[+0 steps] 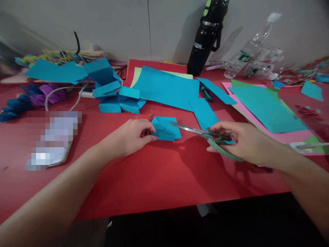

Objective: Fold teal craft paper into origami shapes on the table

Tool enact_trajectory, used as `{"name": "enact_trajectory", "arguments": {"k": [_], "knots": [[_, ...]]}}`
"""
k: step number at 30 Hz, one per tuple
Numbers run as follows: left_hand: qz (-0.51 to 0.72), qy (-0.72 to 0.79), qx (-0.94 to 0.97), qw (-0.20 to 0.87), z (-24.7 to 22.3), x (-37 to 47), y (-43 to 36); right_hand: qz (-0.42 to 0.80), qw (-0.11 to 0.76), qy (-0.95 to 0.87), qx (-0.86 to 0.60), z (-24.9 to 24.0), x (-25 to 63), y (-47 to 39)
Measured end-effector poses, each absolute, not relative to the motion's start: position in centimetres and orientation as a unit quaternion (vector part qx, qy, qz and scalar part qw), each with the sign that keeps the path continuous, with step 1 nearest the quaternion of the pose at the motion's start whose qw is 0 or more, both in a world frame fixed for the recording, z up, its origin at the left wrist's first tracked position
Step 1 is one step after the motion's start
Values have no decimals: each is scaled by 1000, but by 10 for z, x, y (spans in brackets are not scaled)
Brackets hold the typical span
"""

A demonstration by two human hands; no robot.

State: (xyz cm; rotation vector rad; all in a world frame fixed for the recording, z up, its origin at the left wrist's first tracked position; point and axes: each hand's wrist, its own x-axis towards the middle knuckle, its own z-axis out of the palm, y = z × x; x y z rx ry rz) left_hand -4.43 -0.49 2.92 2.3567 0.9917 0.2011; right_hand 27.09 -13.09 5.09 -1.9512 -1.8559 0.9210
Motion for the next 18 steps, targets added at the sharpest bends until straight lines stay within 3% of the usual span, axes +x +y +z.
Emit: {"name": "enact_trajectory", "arguments": {"k": [6, 18], "knots": [[69, 363, 879, 301, 27, -46, 0, 216, 137, -679, -688, 47, 263, -139], [65, 351, 882, 308, 25, -48, 4, 235, 129, -672, -690, 38, 249, -135]]}}
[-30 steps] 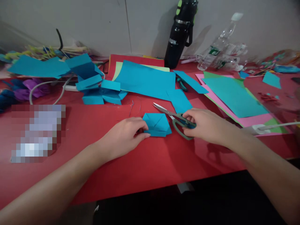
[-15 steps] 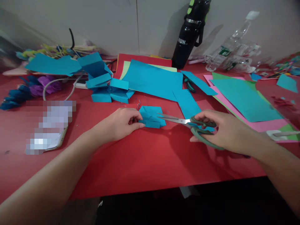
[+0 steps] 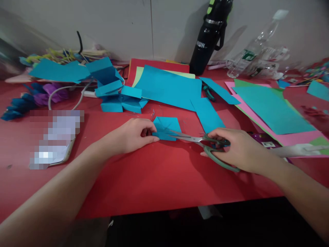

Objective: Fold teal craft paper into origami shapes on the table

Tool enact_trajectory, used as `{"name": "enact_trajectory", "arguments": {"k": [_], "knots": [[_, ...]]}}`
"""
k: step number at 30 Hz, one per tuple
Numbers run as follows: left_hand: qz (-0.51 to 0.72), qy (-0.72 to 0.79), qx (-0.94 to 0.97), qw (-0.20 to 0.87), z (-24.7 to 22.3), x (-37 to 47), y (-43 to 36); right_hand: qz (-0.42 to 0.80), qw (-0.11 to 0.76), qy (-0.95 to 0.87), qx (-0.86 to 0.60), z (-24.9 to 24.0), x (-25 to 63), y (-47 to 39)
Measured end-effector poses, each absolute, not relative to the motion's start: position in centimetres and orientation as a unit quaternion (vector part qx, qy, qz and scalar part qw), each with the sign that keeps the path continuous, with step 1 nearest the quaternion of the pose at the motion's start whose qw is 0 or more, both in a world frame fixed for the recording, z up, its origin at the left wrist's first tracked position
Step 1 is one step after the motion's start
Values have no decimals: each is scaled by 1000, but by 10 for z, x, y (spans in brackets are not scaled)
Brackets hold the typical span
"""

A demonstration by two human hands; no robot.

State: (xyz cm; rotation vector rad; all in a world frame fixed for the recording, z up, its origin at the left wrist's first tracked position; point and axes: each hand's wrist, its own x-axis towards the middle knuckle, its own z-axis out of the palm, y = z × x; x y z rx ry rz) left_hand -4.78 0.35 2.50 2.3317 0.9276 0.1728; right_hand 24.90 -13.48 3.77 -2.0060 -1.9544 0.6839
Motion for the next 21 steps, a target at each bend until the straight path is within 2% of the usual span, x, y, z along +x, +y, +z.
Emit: {"name": "enact_trajectory", "arguments": {"k": [21], "knots": [[63, 338, 887, 309, 23, -50, 5, 270, 122, -664, -686, 42, 249, -132]]}}
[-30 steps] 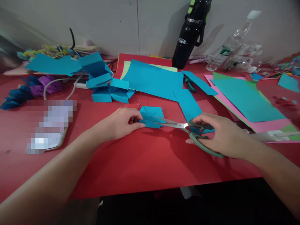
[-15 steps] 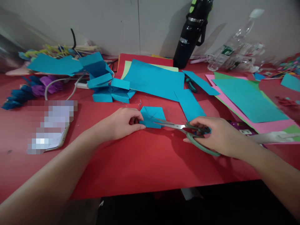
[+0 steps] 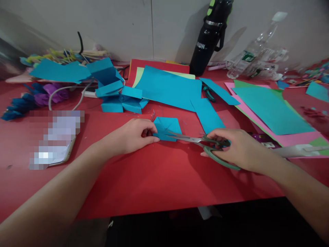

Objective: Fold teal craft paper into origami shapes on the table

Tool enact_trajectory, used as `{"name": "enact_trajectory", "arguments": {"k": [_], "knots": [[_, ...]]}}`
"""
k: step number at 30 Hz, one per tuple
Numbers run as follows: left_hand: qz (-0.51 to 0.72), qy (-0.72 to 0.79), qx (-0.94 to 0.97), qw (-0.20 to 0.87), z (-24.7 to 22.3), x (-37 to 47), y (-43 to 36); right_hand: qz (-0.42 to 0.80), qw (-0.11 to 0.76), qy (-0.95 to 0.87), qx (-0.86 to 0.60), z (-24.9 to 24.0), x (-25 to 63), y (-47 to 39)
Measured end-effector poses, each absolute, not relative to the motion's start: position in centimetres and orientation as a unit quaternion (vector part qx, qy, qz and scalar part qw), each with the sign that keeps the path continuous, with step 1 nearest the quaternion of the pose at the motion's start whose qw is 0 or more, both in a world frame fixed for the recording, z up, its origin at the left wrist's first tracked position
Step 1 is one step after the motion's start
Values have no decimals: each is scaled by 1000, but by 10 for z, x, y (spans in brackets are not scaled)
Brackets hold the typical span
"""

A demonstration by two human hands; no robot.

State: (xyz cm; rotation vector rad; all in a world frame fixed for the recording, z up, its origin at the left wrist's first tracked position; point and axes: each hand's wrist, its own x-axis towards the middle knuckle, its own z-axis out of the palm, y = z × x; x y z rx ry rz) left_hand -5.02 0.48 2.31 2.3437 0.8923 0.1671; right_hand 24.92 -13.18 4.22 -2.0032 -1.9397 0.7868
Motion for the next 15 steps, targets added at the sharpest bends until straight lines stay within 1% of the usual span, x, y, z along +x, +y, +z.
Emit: {"name": "enact_trajectory", "arguments": {"k": [9, 15], "knots": [[60, 341, 885, 310, 24, -49, 4, 274, 100, -664, -689, 43, 249, -130], [57, 341, 885, 311, 24, -49, 4, 287, 105, -660, -687, 43, 248, -131]]}}
